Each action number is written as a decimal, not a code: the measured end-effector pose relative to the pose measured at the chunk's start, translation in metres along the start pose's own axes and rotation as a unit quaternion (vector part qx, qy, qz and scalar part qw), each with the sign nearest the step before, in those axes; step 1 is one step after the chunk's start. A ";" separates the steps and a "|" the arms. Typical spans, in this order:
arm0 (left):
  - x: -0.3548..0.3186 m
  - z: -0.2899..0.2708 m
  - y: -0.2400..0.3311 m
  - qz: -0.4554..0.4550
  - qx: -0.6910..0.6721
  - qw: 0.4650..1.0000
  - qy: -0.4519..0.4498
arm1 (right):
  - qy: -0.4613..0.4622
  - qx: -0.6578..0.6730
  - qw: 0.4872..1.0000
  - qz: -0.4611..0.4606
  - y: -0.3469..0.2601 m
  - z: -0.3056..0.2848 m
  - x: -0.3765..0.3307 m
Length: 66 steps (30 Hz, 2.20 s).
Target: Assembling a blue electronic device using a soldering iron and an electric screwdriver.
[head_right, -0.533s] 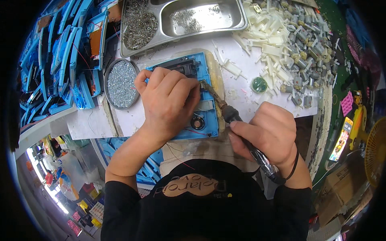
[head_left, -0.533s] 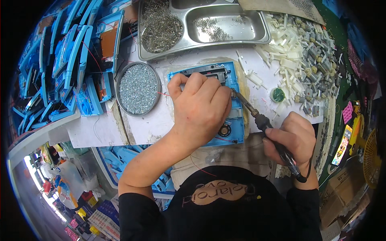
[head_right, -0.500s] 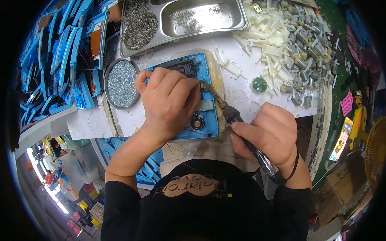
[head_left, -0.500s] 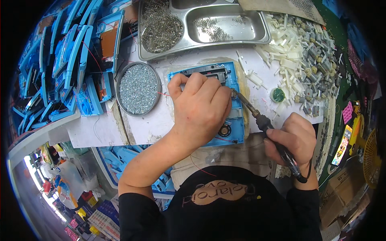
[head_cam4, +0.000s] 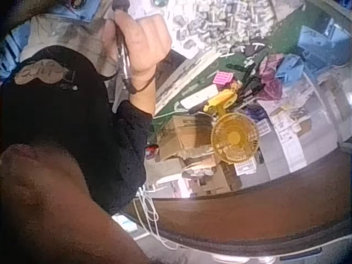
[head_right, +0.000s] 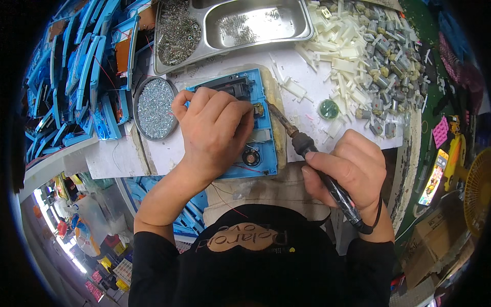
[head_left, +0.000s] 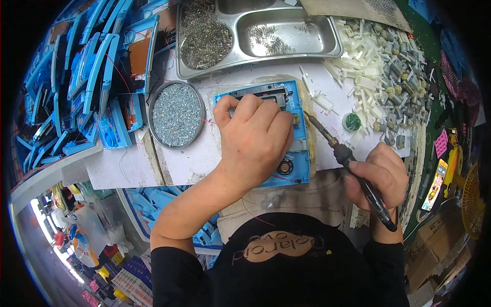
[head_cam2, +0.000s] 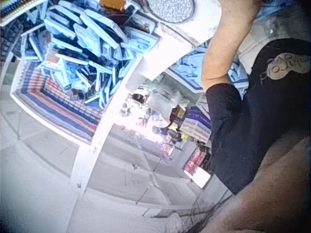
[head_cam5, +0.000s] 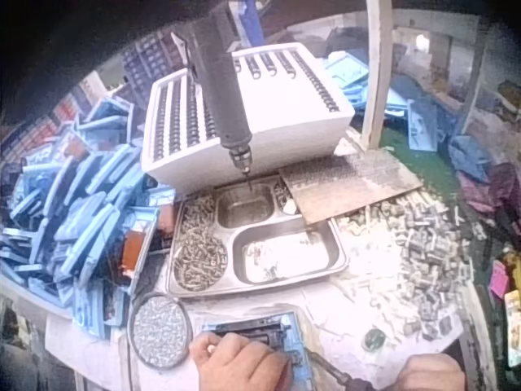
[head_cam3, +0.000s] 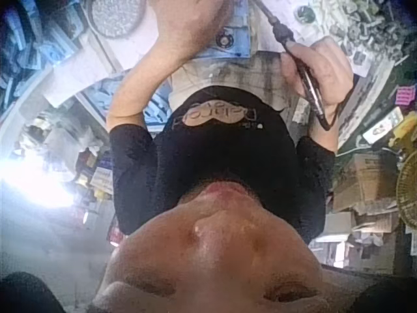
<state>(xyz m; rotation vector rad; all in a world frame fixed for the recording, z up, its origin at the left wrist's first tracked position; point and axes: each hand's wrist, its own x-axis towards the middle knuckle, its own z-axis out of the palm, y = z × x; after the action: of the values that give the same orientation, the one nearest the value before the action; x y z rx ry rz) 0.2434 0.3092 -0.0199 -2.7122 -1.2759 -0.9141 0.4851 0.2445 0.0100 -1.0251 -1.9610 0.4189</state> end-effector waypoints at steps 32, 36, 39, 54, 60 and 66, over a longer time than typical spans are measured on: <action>-0.001 -0.008 0.000 0.003 0.001 1.000 -0.021 | 0.007 -0.005 1.000 0.002 0.006 -0.001 -0.004; -0.001 -0.010 0.000 0.004 0.000 1.000 -0.021 | 0.015 -0.003 1.000 -0.001 0.007 0.000 -0.004; -0.002 -0.010 0.001 0.001 -0.005 1.000 -0.017 | 0.022 -0.002 1.000 -0.008 0.009 0.001 -0.003; -0.042 -0.057 -0.035 -0.076 0.010 0.995 -0.070 | 0.118 0.107 0.983 0.094 0.020 0.001 -0.013; -0.033 -0.040 -0.040 -0.079 -0.112 0.989 0.059 | 0.188 0.139 0.951 0.201 0.007 0.022 -0.012; -0.029 -0.017 -0.037 -0.236 -0.404 0.883 0.038 | 0.078 0.344 0.899 0.259 -0.009 0.058 0.044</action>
<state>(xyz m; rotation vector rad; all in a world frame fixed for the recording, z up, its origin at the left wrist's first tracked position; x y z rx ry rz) 0.1946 0.3098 -0.0291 -2.8470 -1.9274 -1.9722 0.4208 0.2784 0.0063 -1.0393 -1.2059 1.1878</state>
